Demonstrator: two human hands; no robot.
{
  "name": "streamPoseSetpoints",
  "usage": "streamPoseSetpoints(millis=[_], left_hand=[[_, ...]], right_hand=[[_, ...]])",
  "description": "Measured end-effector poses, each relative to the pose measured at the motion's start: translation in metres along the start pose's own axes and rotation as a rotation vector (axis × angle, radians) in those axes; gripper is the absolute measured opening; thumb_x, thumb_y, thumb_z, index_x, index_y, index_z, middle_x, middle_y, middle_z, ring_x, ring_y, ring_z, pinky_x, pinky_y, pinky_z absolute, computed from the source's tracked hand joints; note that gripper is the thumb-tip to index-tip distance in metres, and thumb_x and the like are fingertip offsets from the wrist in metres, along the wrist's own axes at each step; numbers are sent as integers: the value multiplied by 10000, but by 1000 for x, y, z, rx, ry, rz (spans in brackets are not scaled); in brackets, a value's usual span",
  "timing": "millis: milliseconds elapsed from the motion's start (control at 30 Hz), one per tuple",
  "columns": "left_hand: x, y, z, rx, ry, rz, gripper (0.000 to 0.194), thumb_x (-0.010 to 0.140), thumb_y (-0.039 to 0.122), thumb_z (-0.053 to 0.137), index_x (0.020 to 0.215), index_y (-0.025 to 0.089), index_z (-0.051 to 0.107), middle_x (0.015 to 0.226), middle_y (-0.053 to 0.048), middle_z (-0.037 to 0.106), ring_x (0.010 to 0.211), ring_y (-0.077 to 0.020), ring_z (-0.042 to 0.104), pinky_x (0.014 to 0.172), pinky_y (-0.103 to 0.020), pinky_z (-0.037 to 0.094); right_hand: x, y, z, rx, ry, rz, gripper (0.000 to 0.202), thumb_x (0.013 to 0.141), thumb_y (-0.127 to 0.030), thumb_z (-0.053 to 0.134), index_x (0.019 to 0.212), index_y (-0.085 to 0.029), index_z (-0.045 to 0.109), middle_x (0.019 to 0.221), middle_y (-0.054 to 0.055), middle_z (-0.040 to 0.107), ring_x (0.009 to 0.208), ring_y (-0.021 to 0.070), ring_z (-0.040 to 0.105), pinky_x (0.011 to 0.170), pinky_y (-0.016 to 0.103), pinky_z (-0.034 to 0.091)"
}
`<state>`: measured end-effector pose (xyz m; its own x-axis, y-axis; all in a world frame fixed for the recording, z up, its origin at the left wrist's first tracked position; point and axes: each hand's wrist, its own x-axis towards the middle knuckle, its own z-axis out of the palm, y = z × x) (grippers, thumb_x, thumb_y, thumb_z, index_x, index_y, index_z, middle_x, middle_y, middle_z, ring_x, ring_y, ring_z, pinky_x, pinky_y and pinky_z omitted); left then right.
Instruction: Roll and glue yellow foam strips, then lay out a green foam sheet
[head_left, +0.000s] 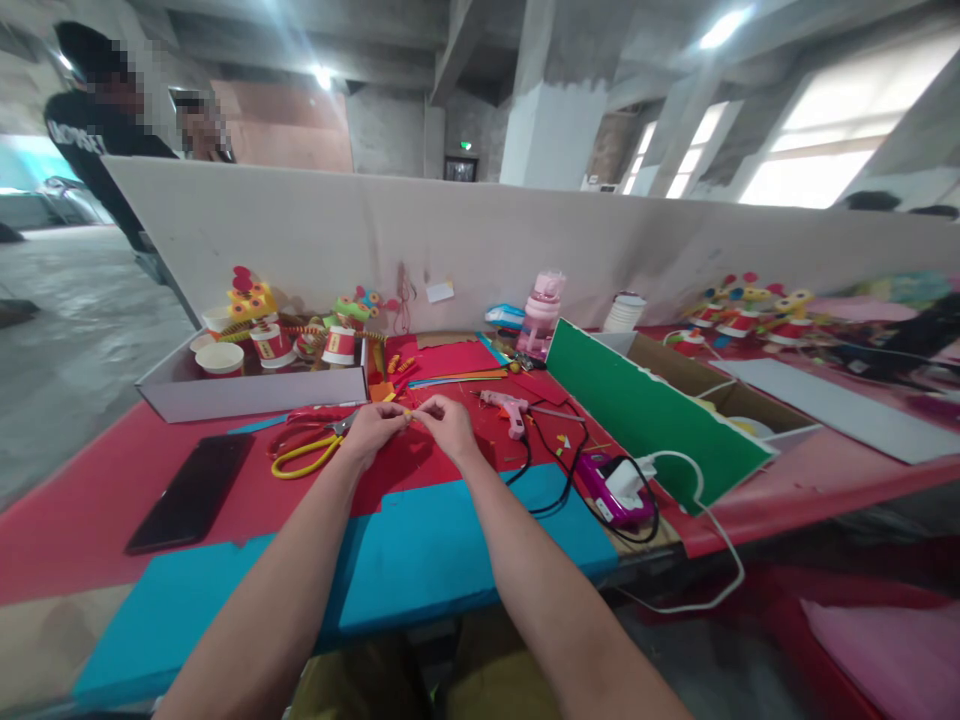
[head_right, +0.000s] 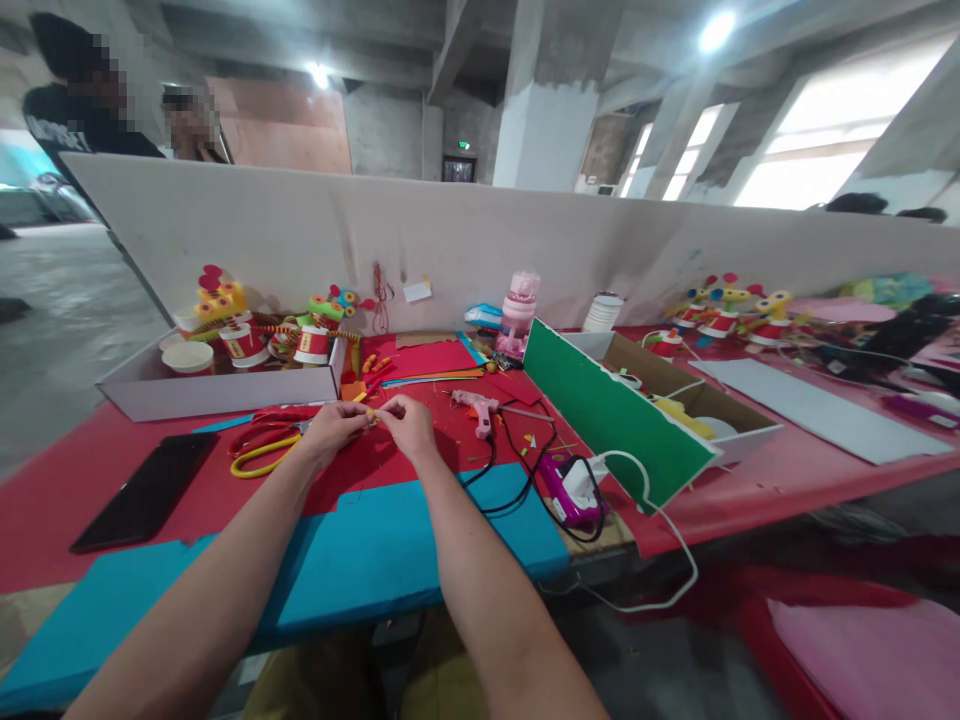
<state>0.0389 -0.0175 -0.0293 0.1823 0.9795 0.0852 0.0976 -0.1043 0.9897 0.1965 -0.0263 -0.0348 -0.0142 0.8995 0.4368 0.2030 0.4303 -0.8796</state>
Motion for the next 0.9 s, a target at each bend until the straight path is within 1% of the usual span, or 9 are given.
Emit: streamPoseSetpoints(millis=[100, 233, 300, 433, 500, 600, 733, 800, 900], left_hand=[[-1, 1, 1, -19, 6, -7, 283, 585, 379, 754, 709, 132, 694, 570, -10, 610, 495, -91, 486, 475, -205, 304], [-4, 4, 2, -46, 6, -18, 282, 577, 372, 759, 704, 127, 696, 537, 0, 581, 468, -78, 450, 456, -198, 273], [-4, 6, 3, -60, 7, -20, 286, 574, 376, 760, 691, 125, 690, 535, -3, 582, 463, -79, 452, 453, -198, 273], [-4, 8, 5, -107, 14, -36, 299, 566, 392, 765, 662, 124, 673, 529, -2, 581, 453, -77, 453, 458, -202, 289], [-5, 9, 5, -128, 22, -50, 313, 552, 396, 776, 668, 126, 670, 527, 3, 578, 462, -78, 464, 470, -201, 304], [-6, 11, 6, -146, 20, -54, 333, 531, 404, 794, 665, 128, 664, 542, -1, 589, 489, -84, 488, 492, -201, 331], [-6, 10, 6, -142, 26, -52, 341, 537, 408, 794, 679, 125, 666, 546, -7, 595, 491, -89, 494, 494, -205, 338], [-5, 9, 6, -140, 21, -50, 337, 544, 406, 791, 680, 125, 666, 544, -7, 594, 489, -90, 492, 492, -207, 338], [-4, 6, 6, -139, -1, -41, 338, 550, 413, 788, 687, 127, 673, 561, -11, 601, 497, -91, 496, 501, -209, 348]], right_hand=[[-2, -6, -1, -58, 24, -13, 211, 727, -390, 645, 653, -194, 619, 633, 0, 647, 581, 137, 558, 572, 242, 423], [-3, -8, -1, -44, 43, 1, 195, 725, -388, 652, 650, -208, 645, 636, 1, 655, 598, 147, 563, 587, 254, 418], [-2, -6, -1, 22, 36, 57, 210, 721, -412, 650, 670, -209, 665, 648, 7, 660, 604, 154, 570, 594, 261, 424], [0, -4, -1, 278, 26, 233, 317, 726, -503, 617, 729, -191, 671, 690, 21, 666, 557, 131, 555, 573, 262, 447], [0, -5, -1, 365, 69, 280, 316, 682, -502, 667, 723, -191, 640, 644, -1, 639, 532, 115, 542, 552, 247, 445], [-1, -6, -2, 380, 129, 319, 321, 585, -455, 760, 653, -186, 599, 546, -36, 580, 507, 108, 536, 526, 231, 426], [0, -7, -3, 381, 136, 370, 324, 534, -429, 801, 619, -166, 633, 545, -11, 613, 513, 117, 563, 547, 248, 447], [0, -6, -3, 428, 121, 387, 326, 552, -446, 793, 638, -162, 658, 586, 13, 647, 534, 122, 582, 585, 266, 477], [0, -7, -2, 472, 90, 411, 368, 625, -524, 730, 666, -163, 675, 650, 41, 675, 555, 123, 595, 605, 274, 494]])
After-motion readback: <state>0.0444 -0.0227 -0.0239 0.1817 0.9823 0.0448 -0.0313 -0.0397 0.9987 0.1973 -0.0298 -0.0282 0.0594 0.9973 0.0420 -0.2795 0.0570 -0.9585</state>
